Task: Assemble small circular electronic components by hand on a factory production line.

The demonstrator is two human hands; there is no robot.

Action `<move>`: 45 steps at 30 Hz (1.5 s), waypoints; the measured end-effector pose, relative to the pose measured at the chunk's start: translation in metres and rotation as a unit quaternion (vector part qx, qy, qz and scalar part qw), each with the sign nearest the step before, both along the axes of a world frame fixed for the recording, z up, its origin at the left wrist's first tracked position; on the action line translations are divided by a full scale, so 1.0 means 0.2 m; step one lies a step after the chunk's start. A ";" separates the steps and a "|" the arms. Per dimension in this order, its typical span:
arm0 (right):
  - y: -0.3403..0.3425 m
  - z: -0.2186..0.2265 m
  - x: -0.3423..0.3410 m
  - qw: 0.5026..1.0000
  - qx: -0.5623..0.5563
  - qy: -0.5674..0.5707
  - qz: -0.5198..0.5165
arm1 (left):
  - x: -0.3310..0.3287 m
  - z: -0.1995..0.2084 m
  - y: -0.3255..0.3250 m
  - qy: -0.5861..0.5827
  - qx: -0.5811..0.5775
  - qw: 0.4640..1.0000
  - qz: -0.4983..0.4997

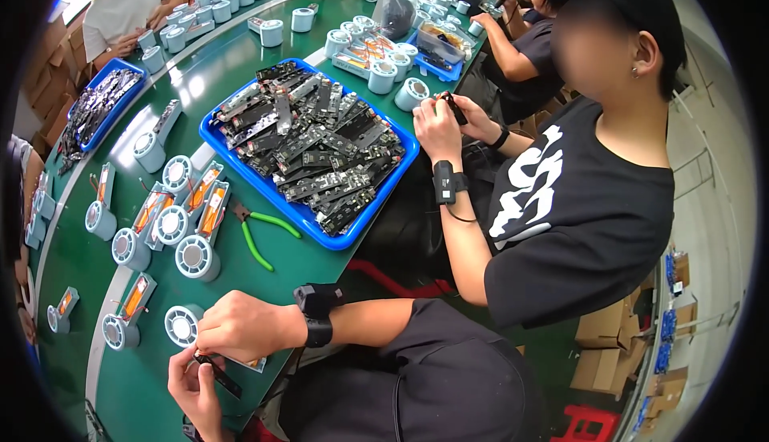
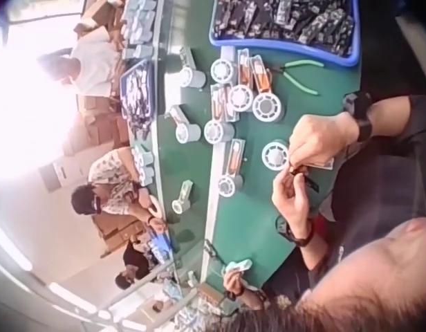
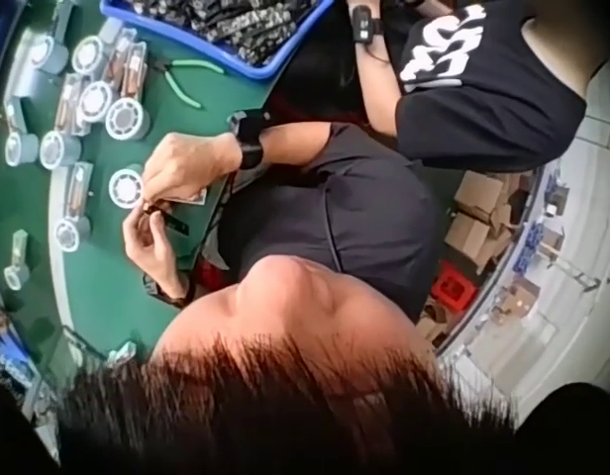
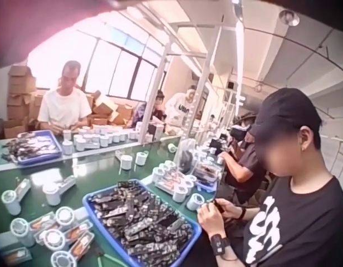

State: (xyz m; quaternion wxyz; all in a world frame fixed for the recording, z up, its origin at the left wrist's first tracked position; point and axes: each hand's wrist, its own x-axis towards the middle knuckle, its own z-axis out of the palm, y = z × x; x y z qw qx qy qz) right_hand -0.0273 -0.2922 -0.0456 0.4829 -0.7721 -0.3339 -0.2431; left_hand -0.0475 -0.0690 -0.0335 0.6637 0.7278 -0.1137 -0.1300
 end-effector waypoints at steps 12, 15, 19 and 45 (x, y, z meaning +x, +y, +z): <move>-0.01 0.03 -0.03 0.996 -0.079 -0.026 -0.042 | -0.03 0.05 -0.05 -0.019 0.004 1.000 -0.017; 0.01 0.02 -0.02 0.990 -0.106 -0.066 -0.059 | -0.04 0.07 -0.05 -0.058 0.097 0.994 -0.003; 0.01 0.01 -0.03 0.996 -0.066 -0.038 -0.038 | -0.05 0.04 -0.03 -0.030 0.050 0.998 0.005; 0.00 0.00 -0.03 0.988 -0.098 -0.094 -0.076 | -0.05 0.09 -0.06 -0.070 0.080 0.994 0.008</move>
